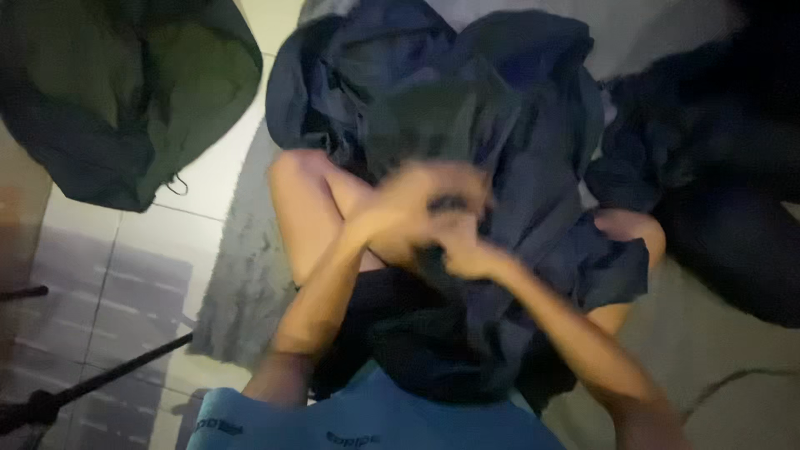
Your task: The person sits on the floor and folds a dark blue piece of clothing into a compact rectangular shape. They then roll the folded item tightly and place it into a dark drawstring bag, securing the bag by pulling the drawstrings.
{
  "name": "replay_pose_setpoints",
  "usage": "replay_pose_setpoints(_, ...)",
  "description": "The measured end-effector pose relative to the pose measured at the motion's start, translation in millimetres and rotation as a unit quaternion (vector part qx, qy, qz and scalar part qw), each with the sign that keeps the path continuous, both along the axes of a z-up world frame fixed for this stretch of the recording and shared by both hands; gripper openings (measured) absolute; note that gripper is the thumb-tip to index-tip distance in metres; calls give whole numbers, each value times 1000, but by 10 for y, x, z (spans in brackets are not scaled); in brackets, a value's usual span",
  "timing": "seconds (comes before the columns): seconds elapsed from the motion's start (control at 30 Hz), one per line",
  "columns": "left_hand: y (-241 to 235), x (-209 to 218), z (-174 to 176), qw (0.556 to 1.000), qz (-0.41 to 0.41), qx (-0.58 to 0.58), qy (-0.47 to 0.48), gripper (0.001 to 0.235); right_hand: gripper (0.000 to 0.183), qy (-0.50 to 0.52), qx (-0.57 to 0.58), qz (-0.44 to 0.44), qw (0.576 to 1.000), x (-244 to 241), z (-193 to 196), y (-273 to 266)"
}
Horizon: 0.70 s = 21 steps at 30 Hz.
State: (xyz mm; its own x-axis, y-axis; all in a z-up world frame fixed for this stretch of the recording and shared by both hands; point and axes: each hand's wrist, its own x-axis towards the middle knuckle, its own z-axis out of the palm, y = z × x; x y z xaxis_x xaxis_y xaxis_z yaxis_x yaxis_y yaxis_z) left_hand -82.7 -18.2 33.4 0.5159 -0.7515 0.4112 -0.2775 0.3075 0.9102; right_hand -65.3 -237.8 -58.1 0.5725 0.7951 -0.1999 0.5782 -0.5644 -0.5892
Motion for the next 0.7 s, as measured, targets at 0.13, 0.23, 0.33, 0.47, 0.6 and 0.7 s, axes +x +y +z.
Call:
replay_pose_setpoints(0.13,882,881,-1094,654,567,496,-71,130,39,241,-114,148,953,-86,203,36)
replay_pose_setpoints(0.23,153,1054,-1463,714,397,568,94,104,29,185,-20,96,978,381,833,-129)
replay_pose_setpoints(0.33,-814,415,-1371,822,285,490,-49,74,38,-69,133,-52,987,1158,889,-344)
replay_pose_setpoints(0.47,-976,-176,-875,985,34,131,-104,39,108,-199,181,-40,962,1645,262,-463)
replay_pose_setpoints(0.6,-136,166,-600,967,220,127,-16,33,79,-155,-136,33,978,1199,-1384,-781)
replay_pose_setpoints(0.7,561,547,-790,616,633,470,3,130,20,-205,-22,69,976,606,-1027,-517)
